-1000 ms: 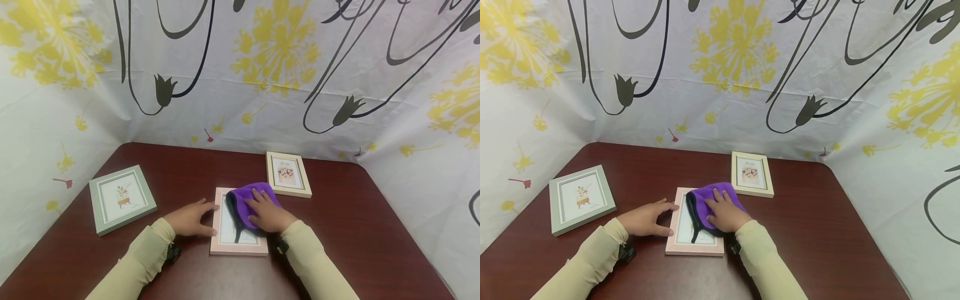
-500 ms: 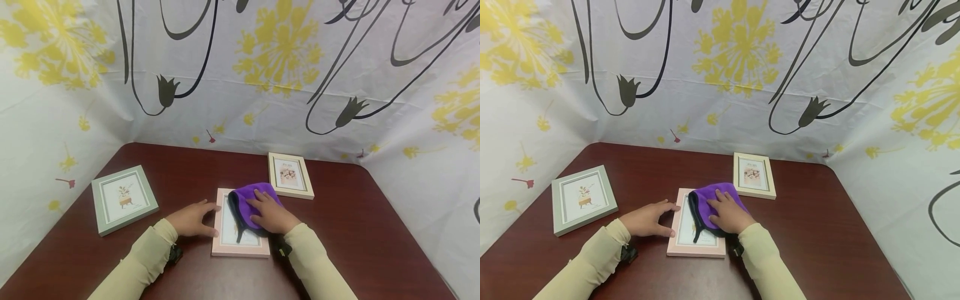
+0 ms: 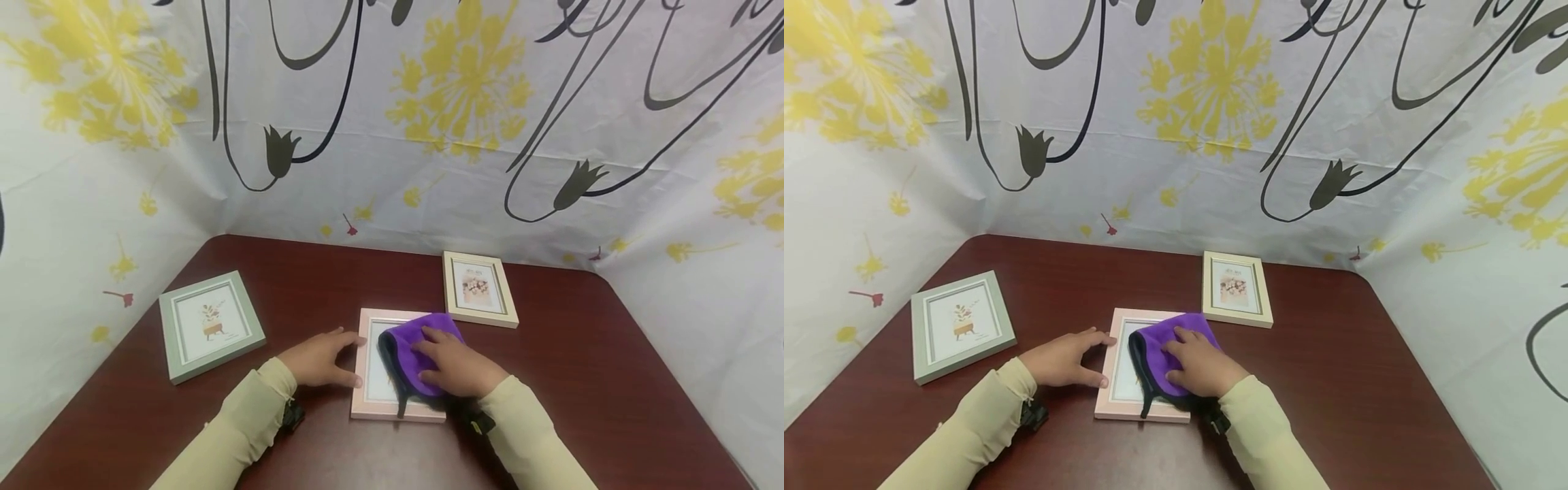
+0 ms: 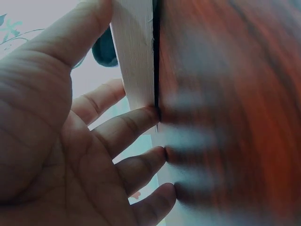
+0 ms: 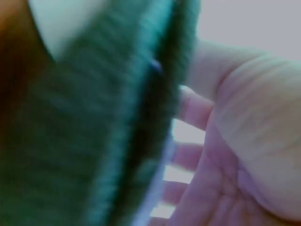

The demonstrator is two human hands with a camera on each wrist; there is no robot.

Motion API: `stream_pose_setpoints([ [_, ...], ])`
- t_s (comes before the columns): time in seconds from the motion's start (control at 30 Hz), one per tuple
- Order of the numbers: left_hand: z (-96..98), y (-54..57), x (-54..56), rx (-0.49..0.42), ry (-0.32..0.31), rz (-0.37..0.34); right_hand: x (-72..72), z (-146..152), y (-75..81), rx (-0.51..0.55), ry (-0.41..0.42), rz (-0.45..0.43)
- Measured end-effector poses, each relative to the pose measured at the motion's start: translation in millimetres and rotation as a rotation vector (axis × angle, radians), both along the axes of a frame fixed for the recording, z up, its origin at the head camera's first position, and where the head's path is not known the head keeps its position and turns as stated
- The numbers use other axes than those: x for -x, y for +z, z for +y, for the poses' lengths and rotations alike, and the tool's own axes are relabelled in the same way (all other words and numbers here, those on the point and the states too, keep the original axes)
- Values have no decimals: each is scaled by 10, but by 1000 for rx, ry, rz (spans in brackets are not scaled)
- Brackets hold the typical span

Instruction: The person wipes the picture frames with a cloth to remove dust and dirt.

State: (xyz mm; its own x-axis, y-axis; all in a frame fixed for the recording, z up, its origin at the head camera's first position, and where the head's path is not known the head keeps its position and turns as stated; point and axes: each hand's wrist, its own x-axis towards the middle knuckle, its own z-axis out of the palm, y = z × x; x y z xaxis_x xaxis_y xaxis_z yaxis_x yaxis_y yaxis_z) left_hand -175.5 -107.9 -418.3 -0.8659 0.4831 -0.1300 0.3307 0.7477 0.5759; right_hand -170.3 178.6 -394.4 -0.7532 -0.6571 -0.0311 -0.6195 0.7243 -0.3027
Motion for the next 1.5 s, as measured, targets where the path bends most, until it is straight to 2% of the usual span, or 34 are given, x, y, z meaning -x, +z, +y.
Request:
stream_pose_setpoints([
  [0.2, 9, 23, -7, 3, -3, -8, -19, -34, -26, 20, -12, 111],
  [0.33, 0, 31, -10, 10, -16, -12, -7, -48, -56, 3, -50, 121],
  [0.43, -10, 32, -13, 25, -28, -13, 27, -48, -77, -21, -84, 96],
  [0.63, -1, 41, -12, 31, -33, -13, 115, -26, -129, -23, -160, -35],
  [0.77, 5, 46, -8, 27, -28, -8, 138, -7, -127, 13, -133, -39],
  [0.93, -4, 44, -19, 15, -38, -4, 117, 5, -107, 47, -62, 53],
  [1.1, -14, 34, -25, 5, -48, -6, 64, -29, -91, 15, -18, 114],
  [1.5, -10, 24, -11, 44, -38, -10, -93, -110, 42, -58, -47, 67],
])
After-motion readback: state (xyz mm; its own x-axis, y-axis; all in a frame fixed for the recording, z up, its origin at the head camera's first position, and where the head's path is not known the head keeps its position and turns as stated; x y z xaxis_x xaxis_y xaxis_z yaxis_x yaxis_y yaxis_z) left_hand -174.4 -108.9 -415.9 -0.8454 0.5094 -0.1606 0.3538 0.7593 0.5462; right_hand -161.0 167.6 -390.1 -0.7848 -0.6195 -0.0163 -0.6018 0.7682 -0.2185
